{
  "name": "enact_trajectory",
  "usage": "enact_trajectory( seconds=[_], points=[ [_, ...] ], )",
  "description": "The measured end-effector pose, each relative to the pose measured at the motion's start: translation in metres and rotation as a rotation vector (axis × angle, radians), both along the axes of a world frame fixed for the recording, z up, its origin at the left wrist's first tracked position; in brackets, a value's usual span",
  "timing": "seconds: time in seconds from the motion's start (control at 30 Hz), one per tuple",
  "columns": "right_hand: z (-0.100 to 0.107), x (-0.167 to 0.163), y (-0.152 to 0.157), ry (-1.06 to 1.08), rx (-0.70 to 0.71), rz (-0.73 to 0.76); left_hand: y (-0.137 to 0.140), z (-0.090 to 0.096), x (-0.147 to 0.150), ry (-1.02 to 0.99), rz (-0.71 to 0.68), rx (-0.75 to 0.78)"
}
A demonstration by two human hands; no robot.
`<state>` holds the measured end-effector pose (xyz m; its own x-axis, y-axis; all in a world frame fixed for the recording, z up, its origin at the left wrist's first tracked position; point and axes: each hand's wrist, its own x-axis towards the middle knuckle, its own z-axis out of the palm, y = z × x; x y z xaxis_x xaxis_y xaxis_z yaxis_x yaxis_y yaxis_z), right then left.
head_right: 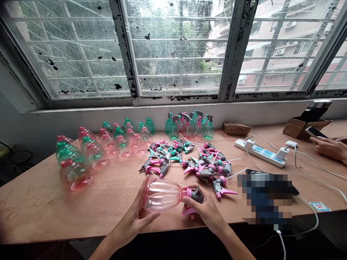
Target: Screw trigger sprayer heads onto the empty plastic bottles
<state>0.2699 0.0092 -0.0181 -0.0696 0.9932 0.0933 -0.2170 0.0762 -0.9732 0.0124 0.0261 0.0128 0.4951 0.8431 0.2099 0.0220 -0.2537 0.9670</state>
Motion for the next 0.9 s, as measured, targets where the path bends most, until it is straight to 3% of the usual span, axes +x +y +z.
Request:
enact_trajectory(
  seconds=[0.27,0.6,0.8,0.9],
  points=[
    [0.002,-0.003,-0.002,-0.048,-0.023,-0.019,0.002,0.004,-0.001,0.0,0.025,-0.03],
    [0.004,-0.003,0.0,-0.001,-0.003,-0.045,0.012,0.0,0.011,0.149,0.101,0.104],
    [0.003,-0.001,0.0,-0.035,-0.023,-0.043,0.018,0.005,0.005,-0.066,0.01,-0.222],
    [0.001,-0.001,0.001,-0.035,-0.032,-0.037,0.017,0.001,0.0,-0.022,-0.039,-0.219]
  ],
)
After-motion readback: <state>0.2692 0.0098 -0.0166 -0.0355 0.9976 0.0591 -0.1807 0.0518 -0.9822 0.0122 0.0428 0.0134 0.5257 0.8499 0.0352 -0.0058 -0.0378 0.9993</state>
